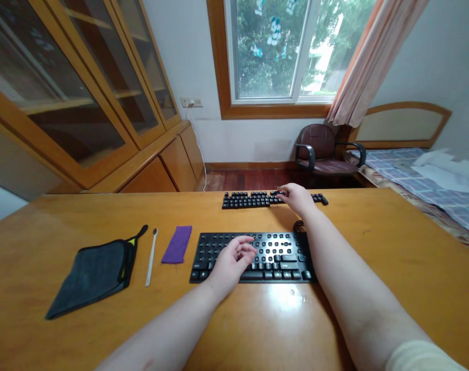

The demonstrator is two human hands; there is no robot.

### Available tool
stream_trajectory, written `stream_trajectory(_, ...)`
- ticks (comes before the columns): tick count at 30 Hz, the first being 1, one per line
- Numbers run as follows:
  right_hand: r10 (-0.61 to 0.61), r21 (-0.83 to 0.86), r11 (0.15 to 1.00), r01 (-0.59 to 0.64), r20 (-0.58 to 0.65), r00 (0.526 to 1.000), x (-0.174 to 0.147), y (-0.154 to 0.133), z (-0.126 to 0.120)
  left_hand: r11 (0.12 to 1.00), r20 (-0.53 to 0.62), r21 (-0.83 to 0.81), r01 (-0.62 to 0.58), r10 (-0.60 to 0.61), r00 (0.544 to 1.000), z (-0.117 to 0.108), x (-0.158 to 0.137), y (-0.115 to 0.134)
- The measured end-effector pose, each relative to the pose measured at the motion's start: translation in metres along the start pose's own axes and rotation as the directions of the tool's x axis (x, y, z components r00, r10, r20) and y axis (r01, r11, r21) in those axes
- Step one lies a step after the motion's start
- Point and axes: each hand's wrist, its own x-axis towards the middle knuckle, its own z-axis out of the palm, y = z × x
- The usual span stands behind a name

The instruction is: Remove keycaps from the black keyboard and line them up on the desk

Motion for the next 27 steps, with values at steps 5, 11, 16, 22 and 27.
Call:
stream_trajectory(5, 0.166, -0.113, 0.983, -0.142, 0.238, 0.957, -0.005, 0.005, 0.029, 0.999, -0.003, 0.032, -0.001, 0.001, 1.0, 0.0, 0.0, 0.0)
stream_trajectory(11, 0.208, -0.127, 0.976, -0.175, 0.337, 0.918, -0.006, -0.001, 0.035, 1.0, -0.015, 0.03, 0.0, 0.001, 1.0, -0.001, 0.0, 0.0)
stream_trajectory(16, 0.185, -0.108, 0.981, -0.16, 0.285, 0.941, -0.007, 0.004, 0.036, 1.0, -0.007, 0.022, -0.01, 0.011, 1.0, -0.001, 0.0, -0.001)
stream_trajectory(22, 0.194, -0.107, 0.98, -0.17, 0.282, 0.939, -0.007, 0.004, 0.037, 1.0, -0.024, 0.027, -0.004, 0.005, 1.0, 0.001, 0.0, -0.001)
stream_trajectory(27, 0.204, -0.106, 0.978, -0.181, 0.28, 0.938, -0.004, 0.003, 0.04, 0.999, -0.02, 0.036, -0.014, 0.014, 1.0, 0.001, 0.001, -0.003)
